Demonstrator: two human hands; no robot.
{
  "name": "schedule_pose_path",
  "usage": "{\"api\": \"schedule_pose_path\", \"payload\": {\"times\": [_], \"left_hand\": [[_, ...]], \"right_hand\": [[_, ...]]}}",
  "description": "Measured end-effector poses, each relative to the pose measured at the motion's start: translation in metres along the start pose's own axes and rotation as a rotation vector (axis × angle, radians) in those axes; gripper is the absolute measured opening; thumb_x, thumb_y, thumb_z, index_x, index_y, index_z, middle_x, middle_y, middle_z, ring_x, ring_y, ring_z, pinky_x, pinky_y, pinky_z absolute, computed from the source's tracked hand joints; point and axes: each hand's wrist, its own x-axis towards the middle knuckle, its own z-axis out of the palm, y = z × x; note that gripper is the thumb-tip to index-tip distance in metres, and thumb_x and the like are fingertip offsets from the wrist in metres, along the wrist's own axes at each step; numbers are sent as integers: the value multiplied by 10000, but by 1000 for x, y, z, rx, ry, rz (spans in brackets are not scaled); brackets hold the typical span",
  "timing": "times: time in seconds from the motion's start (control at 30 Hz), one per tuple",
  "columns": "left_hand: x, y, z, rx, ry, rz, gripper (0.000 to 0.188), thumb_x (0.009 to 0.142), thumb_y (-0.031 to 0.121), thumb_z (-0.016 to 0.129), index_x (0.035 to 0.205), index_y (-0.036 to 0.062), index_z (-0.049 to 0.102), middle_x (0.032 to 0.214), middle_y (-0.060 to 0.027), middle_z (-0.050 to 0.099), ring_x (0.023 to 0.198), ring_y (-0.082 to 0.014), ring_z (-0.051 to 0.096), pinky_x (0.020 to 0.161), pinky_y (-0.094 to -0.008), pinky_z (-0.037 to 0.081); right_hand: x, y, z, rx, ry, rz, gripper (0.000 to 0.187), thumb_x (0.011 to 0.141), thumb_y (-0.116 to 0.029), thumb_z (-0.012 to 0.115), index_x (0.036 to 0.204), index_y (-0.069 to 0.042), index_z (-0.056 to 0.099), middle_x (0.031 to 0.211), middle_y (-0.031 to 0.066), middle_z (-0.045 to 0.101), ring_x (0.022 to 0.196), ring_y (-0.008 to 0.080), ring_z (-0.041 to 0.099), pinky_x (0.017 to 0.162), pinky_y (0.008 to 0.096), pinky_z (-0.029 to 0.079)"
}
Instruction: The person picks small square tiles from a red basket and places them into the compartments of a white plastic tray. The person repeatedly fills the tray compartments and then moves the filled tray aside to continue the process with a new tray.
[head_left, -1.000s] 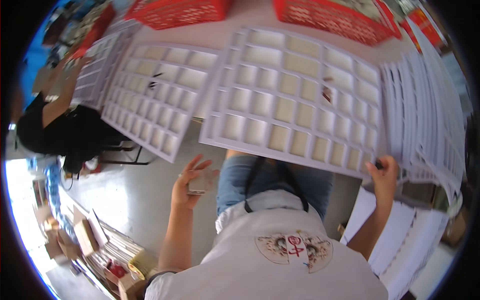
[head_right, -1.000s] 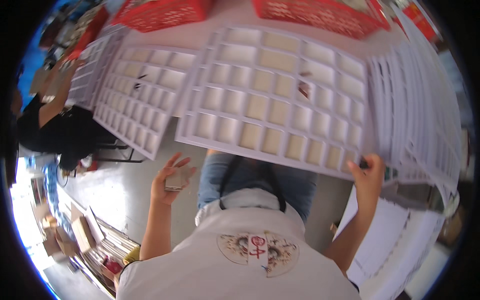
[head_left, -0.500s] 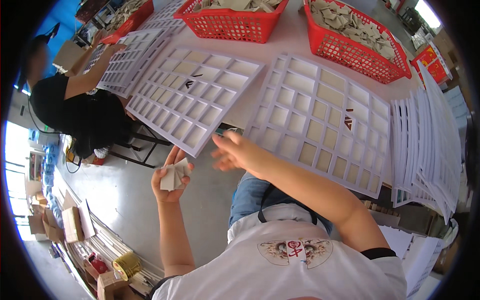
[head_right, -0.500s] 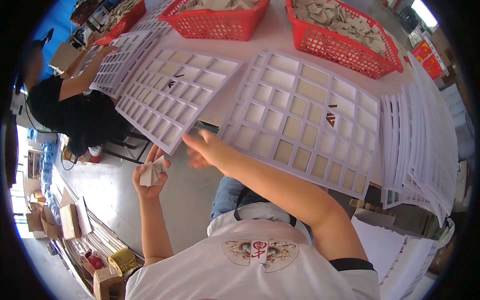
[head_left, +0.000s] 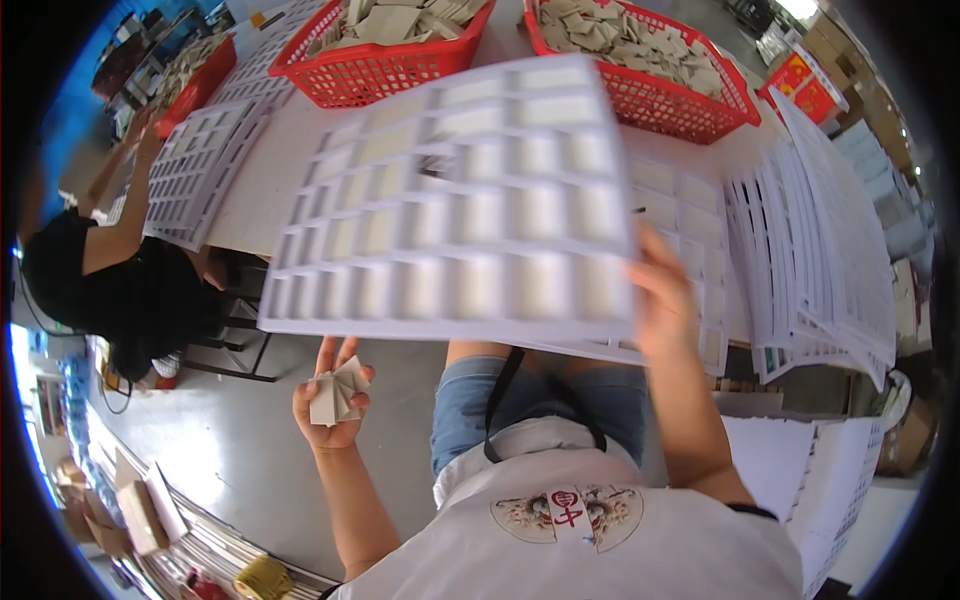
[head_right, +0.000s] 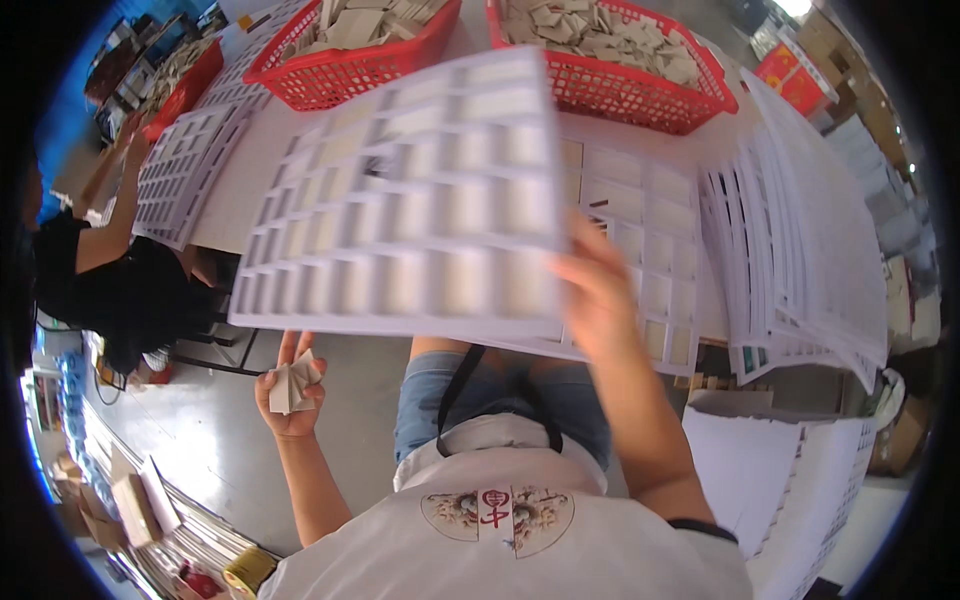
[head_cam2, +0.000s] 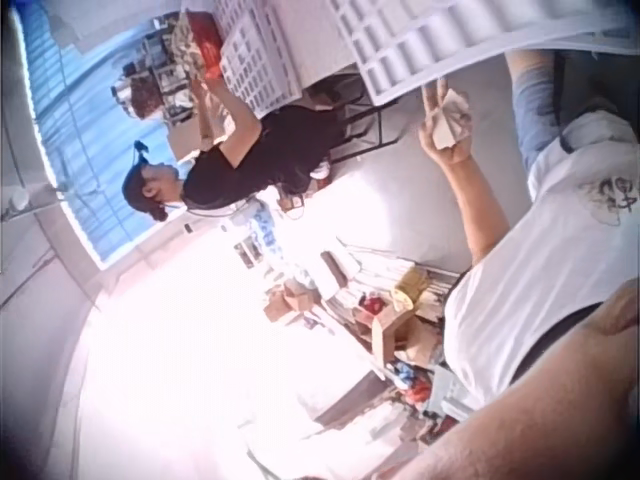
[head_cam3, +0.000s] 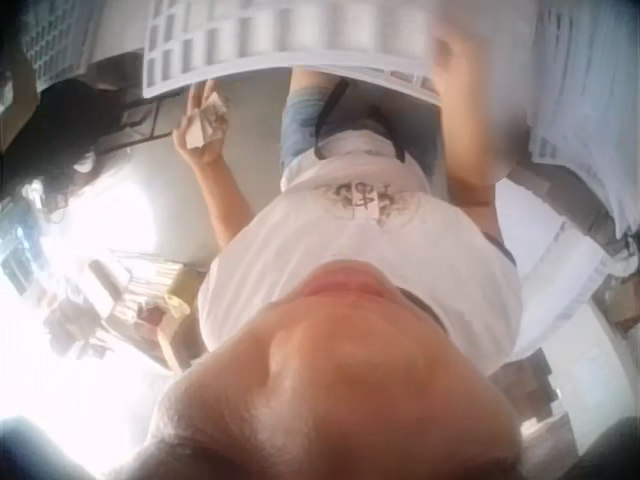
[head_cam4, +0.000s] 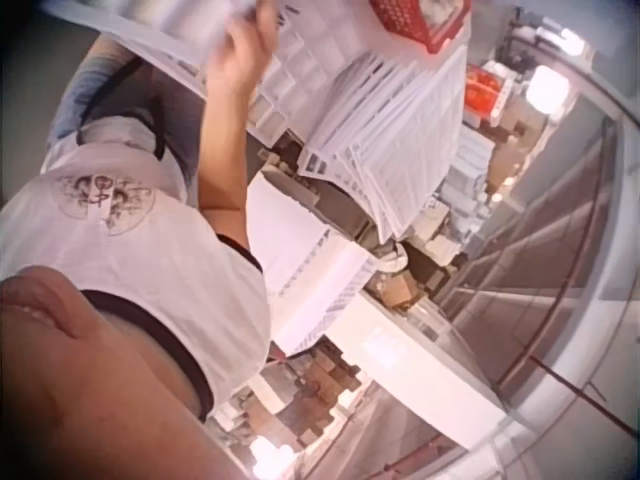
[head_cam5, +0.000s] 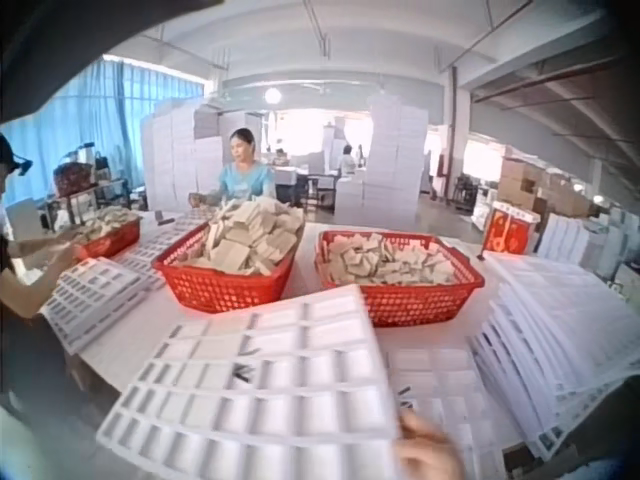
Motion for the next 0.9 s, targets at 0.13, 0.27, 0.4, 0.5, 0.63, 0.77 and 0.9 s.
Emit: {"api": "schedule_pose_path", "payload": {"times": [0.13, 0.27, 0.4, 0.5, 0.63, 0.77, 0.9], "left_hand": [[17, -24, 11, 140, -19, -210, 530, 840, 244, 578, 1297, -8, 488, 1347, -239, 523, 1065, -422, 599, 660, -356, 578], [19, -58, 36, 210, -67, -469, 357, 853, 258, 578, 1083, -15, 584, 1266, -270, 573, 1064, -435, 634, 685, -378, 595], [28, -103, 73, 250, -84, -588, 373, 864, 278, 633, 1102, -3, 576, 1279, -270, 554, 1093, -442, 631, 693, -401, 585], [40, -144, 91, 244, -77, -628, 428, 843, 300, 697, 1122, 0, 571, 1276, -263, 551, 1089, -435, 632, 710, -411, 577], [51, -174, 105, 142, -122, -714, 418, 860, 291, 733, 1167, 47, 590, 1298, -192, 567, 1151, -362, 610, 919, -459, 521], [61, -181, 113, 133, -127, -718, 477, 862, 378, 739, 1189, 72, 574, 1230, -137, 589, 1121, -290, 592, 915, -456, 513], [58, -191, 94, 83, -63, -729, 443, 876, 421, 716, 1155, 109, 573, 1196, -102, 597, 1116, -265, 590, 934, -447, 494]], "right_hand": [[-78, -63, -127, -123, 129, -69, 655, 855, -187, 532, 1416, 120, 389, 1374, 229, 535, 1252, 292, 551, 1080, 392, 404], [-126, -75, -188, -358, 363, 97, 523, 883, -109, 563, 1370, 68, 491, 1303, 173, 575, 1155, 244, 577, 997, 334, 435], [-127, -52, -203, -1809, 528, 85, 421, 895, -113, 662, 1306, -52, 590, 1160, 130, 577, 1023, 251, 574, 889, 353, 457], [-94, -50, -122, -1366, 413, -36, 412, 888, -117, 675, 1285, -36, 602, 1173, 142, 573, 1055, 273, 563, 906, 364, 454], [-75, -30, -31, -1018, -344, -157, 498, 784, -99, 766, 1252, -25, 615, 1183, 133, 576, 1066, 313, 553, 924, 400, 454], [-77, -15, -14, -899, -401, -198, 462, 729, -52, 789, 1165, -33, 638, 1154, 91, 598, 1040, 309, 555, 889, 404, 458], [-77, -2, -17, -905, -316, -251, 389, 721, -15, 773, 1087, -41, 643, 1096, 77, 621, 992, 306, 561, 848, 409, 460]]}}
